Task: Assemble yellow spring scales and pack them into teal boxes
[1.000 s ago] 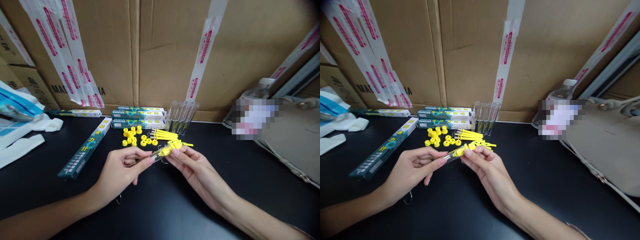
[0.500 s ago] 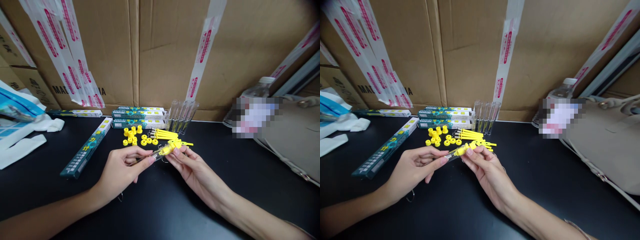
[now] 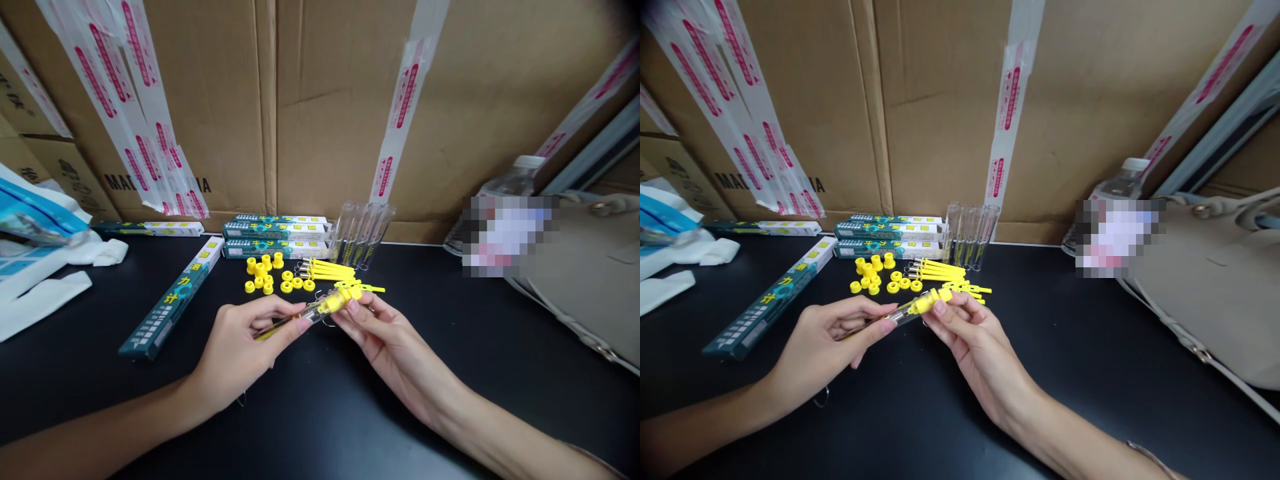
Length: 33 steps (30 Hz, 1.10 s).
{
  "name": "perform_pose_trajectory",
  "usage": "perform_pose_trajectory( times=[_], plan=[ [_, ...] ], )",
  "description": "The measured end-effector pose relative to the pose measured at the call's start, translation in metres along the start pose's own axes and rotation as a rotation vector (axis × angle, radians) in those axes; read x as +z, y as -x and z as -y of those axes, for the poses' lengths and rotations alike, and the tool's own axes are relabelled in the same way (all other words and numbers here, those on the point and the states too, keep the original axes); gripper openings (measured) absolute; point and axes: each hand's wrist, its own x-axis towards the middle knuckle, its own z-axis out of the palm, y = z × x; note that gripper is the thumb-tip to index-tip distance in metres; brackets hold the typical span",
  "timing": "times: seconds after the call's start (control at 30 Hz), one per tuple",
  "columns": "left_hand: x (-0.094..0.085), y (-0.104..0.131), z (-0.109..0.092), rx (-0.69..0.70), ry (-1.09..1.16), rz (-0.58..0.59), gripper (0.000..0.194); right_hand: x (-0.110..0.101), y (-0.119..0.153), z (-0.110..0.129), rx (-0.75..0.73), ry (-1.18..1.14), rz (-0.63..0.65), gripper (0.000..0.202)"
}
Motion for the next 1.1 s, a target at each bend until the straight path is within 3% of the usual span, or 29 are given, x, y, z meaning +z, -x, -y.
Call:
perform_pose_trajectory(
  times=[0.33, 0.9, 1.1],
  plan=[
    [0.001, 0.001, 0.005, 0.054, -0.036, -0.007, 0.017, 0.002, 0.003, -0.001, -0.038, 0.053, -0.014, 0.026],
    [0.000, 0.001, 0.004, 0.055, -0.037, 0.011, 0.019, 0.002, 0.004, -0.001, -0.053, 0.091, -0.063, 0.015],
    [0.002, 0.002, 0.009, 0.115, -0.166, -0.045, 0.014, 0.005, 0.005, -0.003, -0.045, 0.071, -0.099, 0.033]
  ],
)
